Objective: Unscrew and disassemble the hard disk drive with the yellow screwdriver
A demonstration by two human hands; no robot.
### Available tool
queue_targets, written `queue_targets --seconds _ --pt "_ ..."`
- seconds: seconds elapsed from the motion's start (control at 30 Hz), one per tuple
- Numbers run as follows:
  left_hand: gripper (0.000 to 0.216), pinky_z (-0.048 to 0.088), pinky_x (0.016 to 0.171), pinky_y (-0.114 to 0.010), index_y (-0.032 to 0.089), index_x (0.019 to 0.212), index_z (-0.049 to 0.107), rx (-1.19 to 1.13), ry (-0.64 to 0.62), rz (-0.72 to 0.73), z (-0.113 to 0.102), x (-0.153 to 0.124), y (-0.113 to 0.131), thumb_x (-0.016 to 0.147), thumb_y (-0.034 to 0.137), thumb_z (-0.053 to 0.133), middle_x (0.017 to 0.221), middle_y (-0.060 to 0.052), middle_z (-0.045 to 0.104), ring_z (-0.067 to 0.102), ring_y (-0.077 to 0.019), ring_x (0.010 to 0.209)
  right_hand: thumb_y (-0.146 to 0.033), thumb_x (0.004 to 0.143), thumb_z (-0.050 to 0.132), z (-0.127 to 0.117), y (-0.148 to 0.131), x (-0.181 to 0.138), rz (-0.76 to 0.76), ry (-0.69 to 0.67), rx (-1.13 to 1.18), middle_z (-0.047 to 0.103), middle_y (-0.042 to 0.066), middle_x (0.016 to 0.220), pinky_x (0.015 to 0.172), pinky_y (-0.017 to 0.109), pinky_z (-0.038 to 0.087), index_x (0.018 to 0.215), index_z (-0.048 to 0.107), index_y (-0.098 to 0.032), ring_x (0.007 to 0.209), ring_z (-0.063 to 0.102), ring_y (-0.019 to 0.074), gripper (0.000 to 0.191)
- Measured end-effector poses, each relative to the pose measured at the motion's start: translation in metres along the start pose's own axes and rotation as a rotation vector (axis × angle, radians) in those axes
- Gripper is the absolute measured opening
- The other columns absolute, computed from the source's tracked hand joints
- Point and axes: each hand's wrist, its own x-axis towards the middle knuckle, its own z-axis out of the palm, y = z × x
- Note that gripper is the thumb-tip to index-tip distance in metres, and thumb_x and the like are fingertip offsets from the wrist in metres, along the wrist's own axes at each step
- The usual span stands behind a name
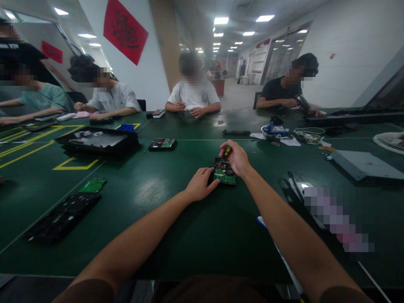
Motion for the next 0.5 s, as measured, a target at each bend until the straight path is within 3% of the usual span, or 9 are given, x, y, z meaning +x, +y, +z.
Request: queue_targets --seconds 0.2,0.33,0.5 --pt "0.065 0.044 0.116 -0.049 0.013 0.148 0.050 0.005 0.002 0.001 0.0004 0.0003 -0.0009 0.100 0.057 0.052 0.139 -0.017 0.062 0.053 -0.0319 0.134 -0.053 0.079 0.081 -0.0003 0.0023 0.0009 -0.020 0.030 -0.023 0.063 -0.002 0.071 0.070 0.029 0.050 0.077 0.065 -0.023 0.067 0.062 0.0137 0.034" --pt "0.063 0.044 0.115 -0.050 0.016 0.148 0.050 -0.004 -0.003 -0.002 -0.0012 -0.0005 0.0006 0.100 0.057 0.052 0.140 -0.016 0.061 0.053 -0.0322 0.134 -0.062 0.082 0.073 -0.0010 -0.0003 0.0001 0.006 -0.020 -0.007 0.065 0.000 0.071 0.076 0.033 0.053 0.079 0.066 -0.023 0.071 0.065 0.0166 0.040" --pt "0.064 0.044 0.115 -0.049 0.014 0.148 0.050 -0.005 -0.002 -0.005 -0.0018 -0.0004 0.0018 0.100 0.057 0.052 0.139 -0.017 0.061 0.052 -0.0321 0.135 -0.071 0.083 0.068 -0.0011 -0.0009 -0.0005 0.019 -0.028 0.002 0.057 -0.003 0.062 0.073 0.032 0.051 0.077 0.066 -0.024 0.061 0.057 0.0141 0.047"
